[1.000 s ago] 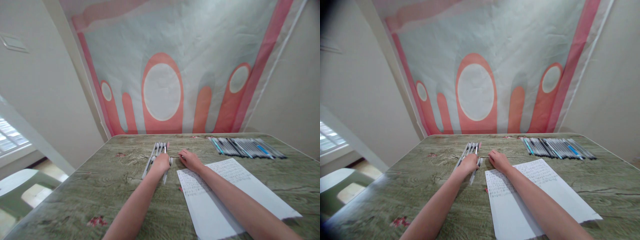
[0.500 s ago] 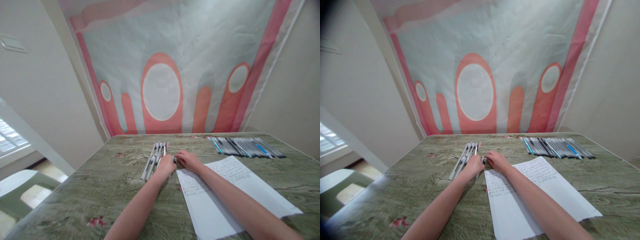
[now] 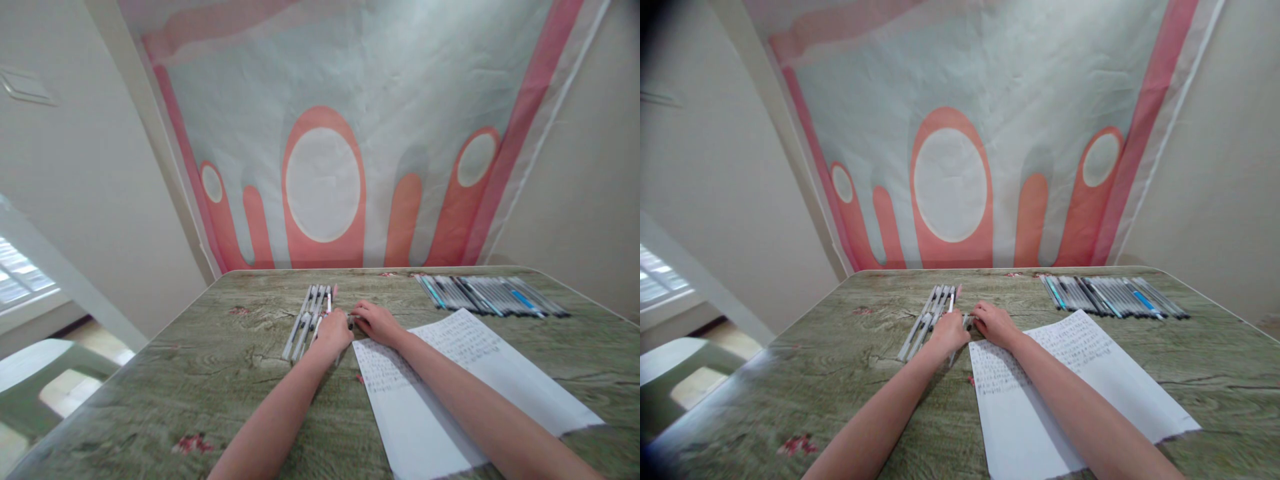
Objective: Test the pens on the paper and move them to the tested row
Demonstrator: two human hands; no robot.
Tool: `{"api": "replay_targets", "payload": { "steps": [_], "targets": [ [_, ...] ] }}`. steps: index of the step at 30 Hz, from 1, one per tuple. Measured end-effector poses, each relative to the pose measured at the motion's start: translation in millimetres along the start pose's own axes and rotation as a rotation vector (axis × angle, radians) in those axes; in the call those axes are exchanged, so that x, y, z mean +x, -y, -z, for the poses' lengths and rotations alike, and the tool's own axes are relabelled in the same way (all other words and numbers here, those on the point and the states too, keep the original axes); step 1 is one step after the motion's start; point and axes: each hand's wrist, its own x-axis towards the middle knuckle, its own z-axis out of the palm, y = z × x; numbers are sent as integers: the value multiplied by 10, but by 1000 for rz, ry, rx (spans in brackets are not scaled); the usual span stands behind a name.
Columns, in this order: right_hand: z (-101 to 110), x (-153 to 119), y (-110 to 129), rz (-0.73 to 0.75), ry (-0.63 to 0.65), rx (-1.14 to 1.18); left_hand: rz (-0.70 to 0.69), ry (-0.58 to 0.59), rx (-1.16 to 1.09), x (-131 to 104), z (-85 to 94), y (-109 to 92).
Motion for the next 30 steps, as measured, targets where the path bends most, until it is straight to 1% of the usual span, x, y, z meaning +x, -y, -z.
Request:
{"api": "replay_targets", "payload": {
  "steps": [3,6,9,12,14,17,19,21,24,25,26,28,30],
  "targets": [
    [10,-5,4,-21,-14,18,-1,-54,33,40,11,44],
    [-5,-5,-10,-51,-48,43,-25,-54,-50,129,74,107],
    [-18,2,-26,-109,-110,87,-48,-103,-250,249,149,160],
    [9,13,-18,-158,-134,174,-82,-124,-598,356,168,186],
    [39,20,-3,-181,-91,278,-61,-124,-842,404,138,196],
    [63,28,14,-228,32,497,6,-138,-1119,446,53,209],
    [49,32,14,-267,92,633,21,-140,-1264,463,-7,214],
    [20,38,4,-307,126,738,26,-139,-1383,480,-61,218],
    [-17,45,-22,-351,139,812,-4,-142,-1516,524,-120,236],
    [-21,46,-35,-362,113,800,-26,-165,-1559,546,-132,250],
    [-20,47,-50,-368,65,771,-45,-214,-1607,570,-139,270],
    [-10,47,-88,-372,-74,687,-48,-385,-1708,623,-138,328],
    [3,46,-134,-370,-204,610,-8,-578,-1792,671,-121,401]
  ]
}}
